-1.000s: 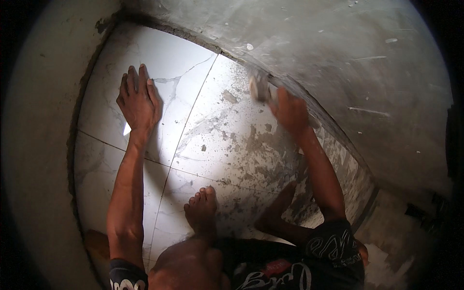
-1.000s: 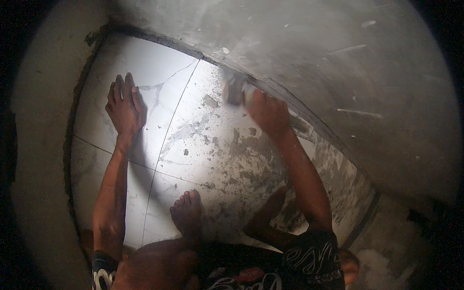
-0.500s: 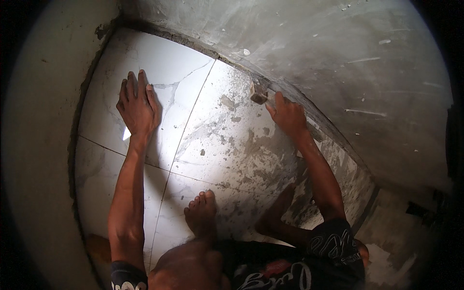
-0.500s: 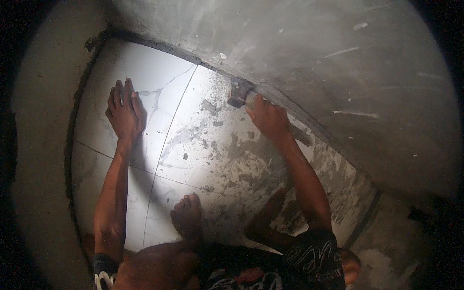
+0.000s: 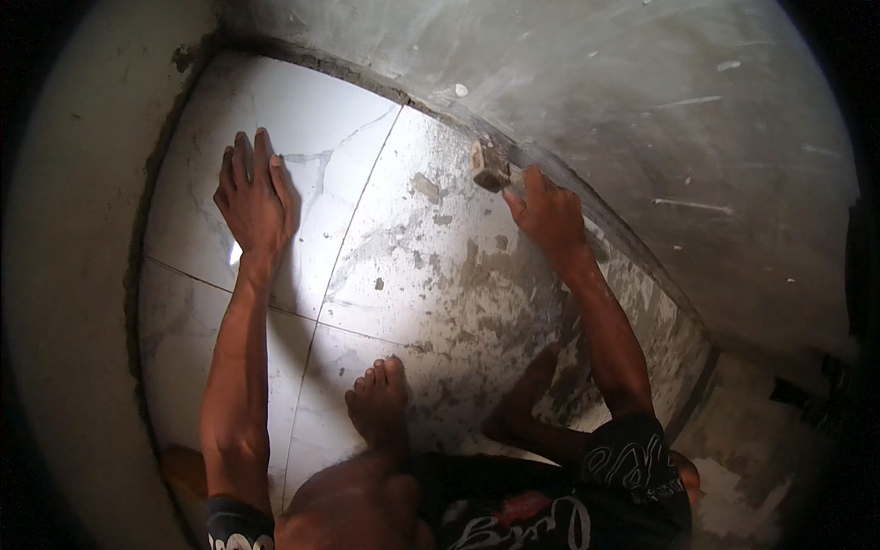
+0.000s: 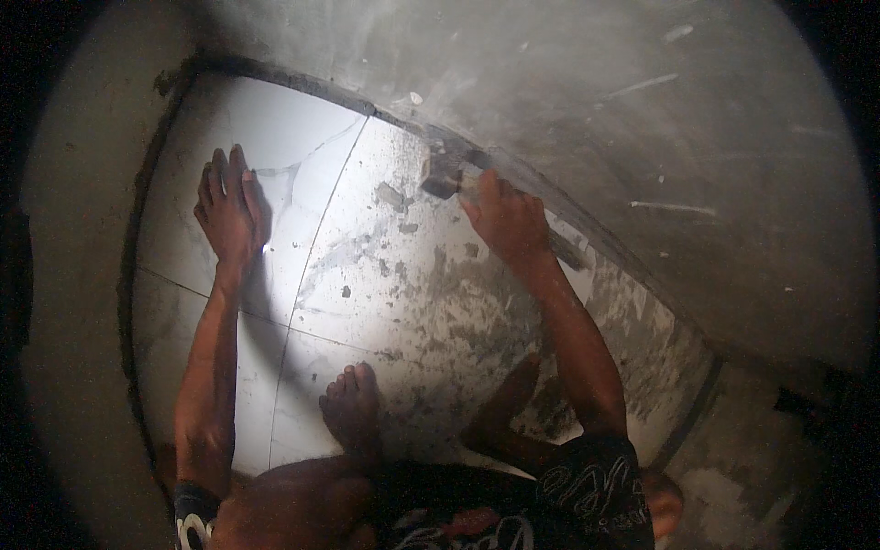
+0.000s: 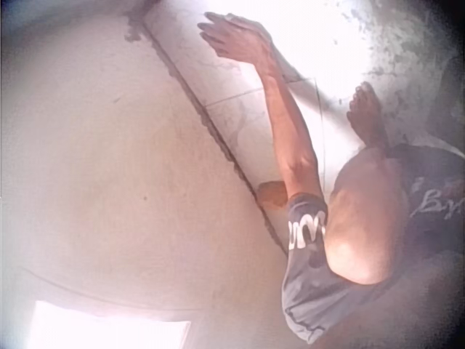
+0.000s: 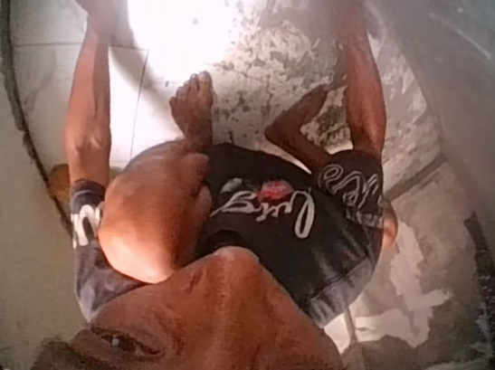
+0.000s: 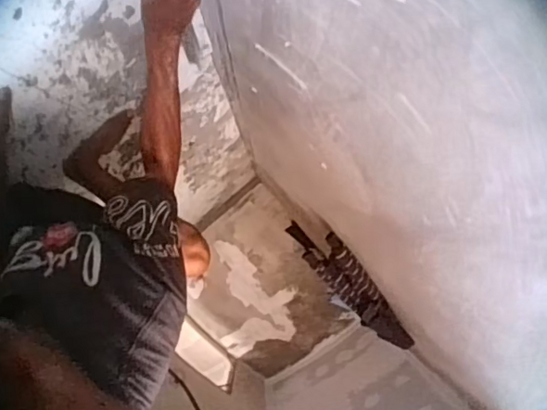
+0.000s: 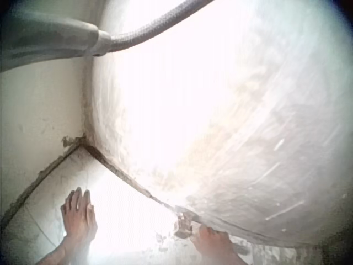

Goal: The person spreads cement on the floor using a trowel, places a white tile onto the cement, and presses it into place. They repeat this process for multiple tiles, ensuring each is properly aligned and set.

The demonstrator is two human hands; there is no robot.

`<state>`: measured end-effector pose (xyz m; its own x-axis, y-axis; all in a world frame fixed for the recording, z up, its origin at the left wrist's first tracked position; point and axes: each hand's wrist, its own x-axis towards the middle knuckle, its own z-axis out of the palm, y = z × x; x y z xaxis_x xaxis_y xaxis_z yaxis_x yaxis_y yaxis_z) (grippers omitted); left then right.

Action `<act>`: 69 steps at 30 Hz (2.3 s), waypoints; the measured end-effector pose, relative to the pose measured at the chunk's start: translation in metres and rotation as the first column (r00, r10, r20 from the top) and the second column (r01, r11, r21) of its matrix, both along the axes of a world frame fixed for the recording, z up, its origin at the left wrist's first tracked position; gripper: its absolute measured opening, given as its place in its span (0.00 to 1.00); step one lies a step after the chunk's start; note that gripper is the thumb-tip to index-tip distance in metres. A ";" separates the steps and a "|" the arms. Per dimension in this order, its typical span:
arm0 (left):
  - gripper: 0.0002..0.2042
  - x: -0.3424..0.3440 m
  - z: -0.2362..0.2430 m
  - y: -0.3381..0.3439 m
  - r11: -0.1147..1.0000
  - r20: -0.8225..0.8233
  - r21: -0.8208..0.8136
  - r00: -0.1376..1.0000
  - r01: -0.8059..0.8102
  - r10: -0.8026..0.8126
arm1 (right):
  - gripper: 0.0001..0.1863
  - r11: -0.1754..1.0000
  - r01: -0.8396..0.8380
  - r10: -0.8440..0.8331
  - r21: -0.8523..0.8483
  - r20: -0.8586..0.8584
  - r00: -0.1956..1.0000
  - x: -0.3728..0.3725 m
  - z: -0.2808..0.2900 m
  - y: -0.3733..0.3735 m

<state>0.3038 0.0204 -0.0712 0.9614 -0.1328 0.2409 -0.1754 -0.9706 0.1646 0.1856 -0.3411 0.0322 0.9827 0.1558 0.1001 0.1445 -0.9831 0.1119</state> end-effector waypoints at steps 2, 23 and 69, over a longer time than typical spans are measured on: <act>0.25 0.001 -0.003 0.004 1.000 0.005 0.018 1.000 -0.002 0.002 | 0.20 0.984 -0.130 0.129 0.121 0.018 0.992 -0.005 0.009 0.014; 0.25 -0.001 -0.003 0.004 1.000 0.002 0.007 1.000 -0.011 0.011 | 0.19 0.980 -0.156 0.154 0.125 0.020 0.988 -0.016 0.024 0.008; 0.25 -0.004 0.014 -0.008 0.999 -0.030 -0.044 0.999 0.022 -0.023 | 0.30 0.824 0.394 -0.193 0.406 -0.454 0.870 -0.034 0.037 0.032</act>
<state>0.2994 0.0129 -0.0575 0.9654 -0.1443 0.2171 -0.1911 -0.9583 0.2126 0.1520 -0.3095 0.0696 0.9460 -0.1140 -0.3036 -0.2289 -0.8979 -0.3760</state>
